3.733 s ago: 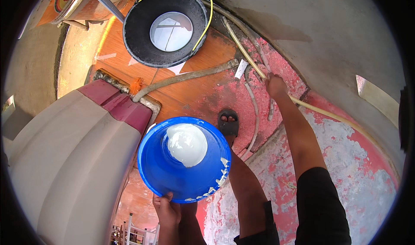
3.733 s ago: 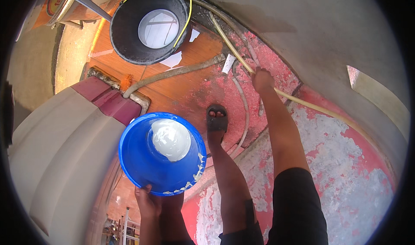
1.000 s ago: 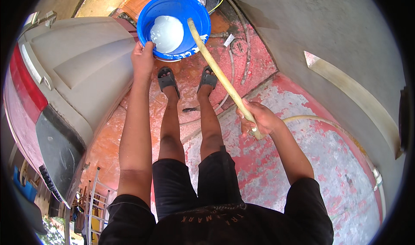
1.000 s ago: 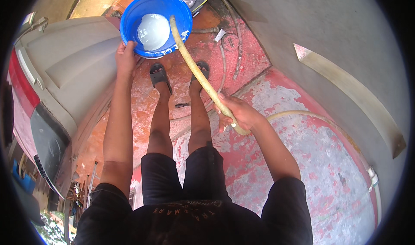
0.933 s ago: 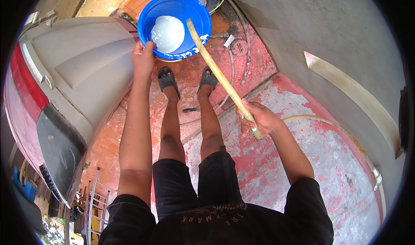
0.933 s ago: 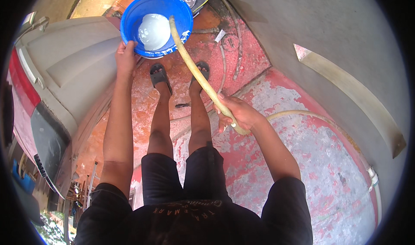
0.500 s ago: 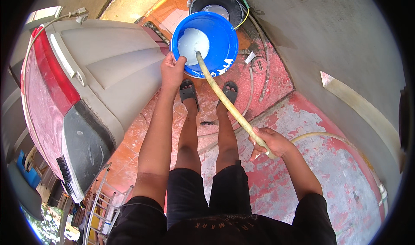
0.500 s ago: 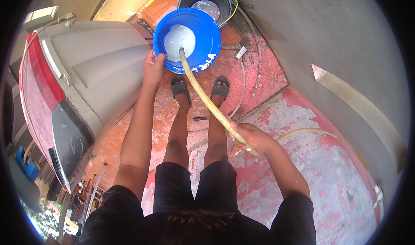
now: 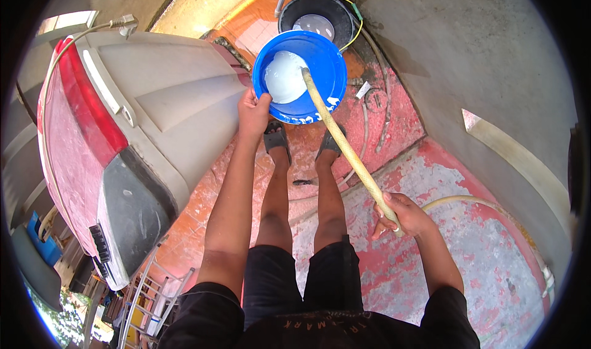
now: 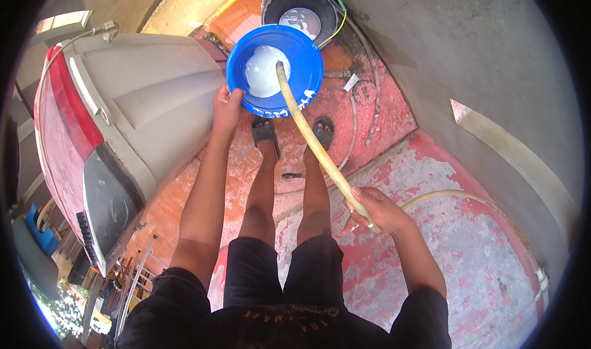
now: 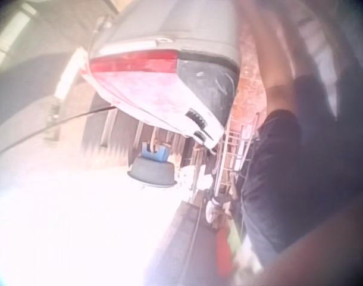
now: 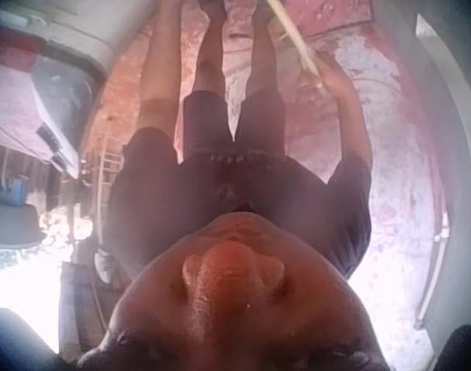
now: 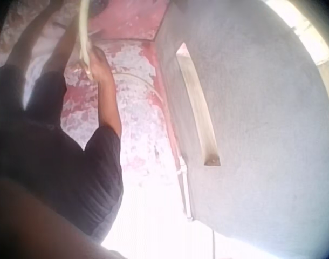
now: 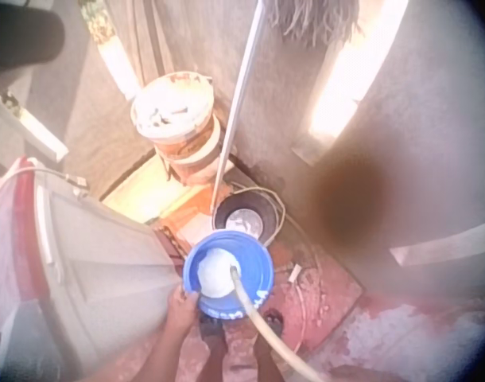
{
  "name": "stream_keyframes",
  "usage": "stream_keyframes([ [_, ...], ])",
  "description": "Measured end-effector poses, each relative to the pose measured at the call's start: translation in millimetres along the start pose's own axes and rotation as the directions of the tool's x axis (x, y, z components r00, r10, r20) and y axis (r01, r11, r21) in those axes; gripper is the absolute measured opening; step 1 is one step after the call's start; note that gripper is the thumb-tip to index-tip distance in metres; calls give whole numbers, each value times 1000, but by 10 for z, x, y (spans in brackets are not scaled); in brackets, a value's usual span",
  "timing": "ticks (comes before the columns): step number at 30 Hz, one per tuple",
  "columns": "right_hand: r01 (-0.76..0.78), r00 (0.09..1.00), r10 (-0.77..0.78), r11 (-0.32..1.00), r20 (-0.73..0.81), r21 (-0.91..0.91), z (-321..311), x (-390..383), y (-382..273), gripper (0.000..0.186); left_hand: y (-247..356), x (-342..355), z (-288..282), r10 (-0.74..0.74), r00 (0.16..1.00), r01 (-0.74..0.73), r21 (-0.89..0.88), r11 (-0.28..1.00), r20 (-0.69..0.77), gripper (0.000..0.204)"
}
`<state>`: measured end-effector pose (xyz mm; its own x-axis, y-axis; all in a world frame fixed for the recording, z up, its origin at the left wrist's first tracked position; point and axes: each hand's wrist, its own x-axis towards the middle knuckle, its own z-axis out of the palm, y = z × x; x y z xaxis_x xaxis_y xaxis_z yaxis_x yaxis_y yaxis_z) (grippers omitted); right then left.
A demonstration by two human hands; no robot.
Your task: The person fills a blue bucket with water, then scoops white paint from a can into the bucket. They stir the mixture with a trowel and later with a paintbrush, preparing a paint mixture on a tiled balcony.
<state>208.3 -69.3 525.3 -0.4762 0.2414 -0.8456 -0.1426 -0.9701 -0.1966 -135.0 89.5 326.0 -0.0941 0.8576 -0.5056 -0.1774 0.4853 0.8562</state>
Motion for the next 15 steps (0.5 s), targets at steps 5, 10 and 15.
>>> stream_keyframes([
  [5,251,953,-269,959,-139,-132,-186,-89,32,54,42,-203,-22,-91,995,84,-138,987,-43,9],
  [10,326,878,-380,920,-292,-218,-659,241,-86,53,139,-520,-52,-177,983,164,-229,960,-39,15],
  [15,250,873,-332,933,-356,-258,-1059,513,65,53,164,-748,-89,-135,991,137,-227,964,23,23],
])
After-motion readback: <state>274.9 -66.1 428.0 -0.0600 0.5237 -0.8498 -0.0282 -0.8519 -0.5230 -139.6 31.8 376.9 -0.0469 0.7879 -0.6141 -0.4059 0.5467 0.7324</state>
